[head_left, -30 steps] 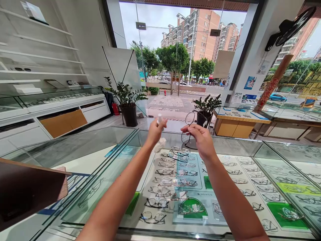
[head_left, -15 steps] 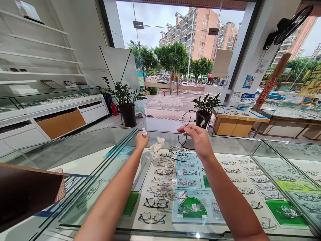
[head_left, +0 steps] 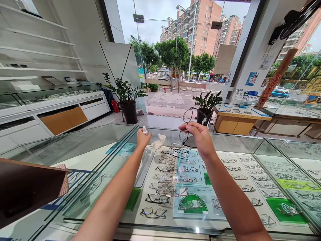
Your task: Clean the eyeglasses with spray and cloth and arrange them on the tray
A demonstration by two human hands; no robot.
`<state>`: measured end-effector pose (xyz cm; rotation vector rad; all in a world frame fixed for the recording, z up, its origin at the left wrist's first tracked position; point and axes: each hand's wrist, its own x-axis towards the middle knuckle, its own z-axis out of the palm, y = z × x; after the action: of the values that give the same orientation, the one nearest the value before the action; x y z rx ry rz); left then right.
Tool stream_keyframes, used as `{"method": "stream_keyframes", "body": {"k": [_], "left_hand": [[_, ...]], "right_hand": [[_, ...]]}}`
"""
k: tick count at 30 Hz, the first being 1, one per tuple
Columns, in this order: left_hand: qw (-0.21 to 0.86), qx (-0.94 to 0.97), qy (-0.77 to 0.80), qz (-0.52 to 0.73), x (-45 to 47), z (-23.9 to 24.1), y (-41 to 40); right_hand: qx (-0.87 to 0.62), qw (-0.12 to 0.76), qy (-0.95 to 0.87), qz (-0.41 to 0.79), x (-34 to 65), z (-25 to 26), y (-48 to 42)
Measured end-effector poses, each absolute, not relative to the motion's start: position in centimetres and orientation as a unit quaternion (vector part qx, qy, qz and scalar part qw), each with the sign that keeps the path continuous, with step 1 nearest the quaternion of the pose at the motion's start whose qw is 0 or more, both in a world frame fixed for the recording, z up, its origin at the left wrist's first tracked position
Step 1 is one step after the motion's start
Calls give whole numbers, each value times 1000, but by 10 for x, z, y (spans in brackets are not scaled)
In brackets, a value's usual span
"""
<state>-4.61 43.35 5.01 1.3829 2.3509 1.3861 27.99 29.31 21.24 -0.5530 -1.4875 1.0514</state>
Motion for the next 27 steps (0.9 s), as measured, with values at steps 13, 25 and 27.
{"method": "stream_keyframes", "body": {"k": [13, 25, 27], "left_hand": [[125, 519, 784, 315, 9, 69, 435], [265, 453, 737, 425, 1, 78, 439], [314, 442, 699, 466, 2, 93, 438]], "right_hand": [[-234, 585, -633, 450, 282, 214, 293], [-250, 582, -633, 446, 281, 215, 294], [-250, 581, -630, 451, 281, 214, 296]]}}
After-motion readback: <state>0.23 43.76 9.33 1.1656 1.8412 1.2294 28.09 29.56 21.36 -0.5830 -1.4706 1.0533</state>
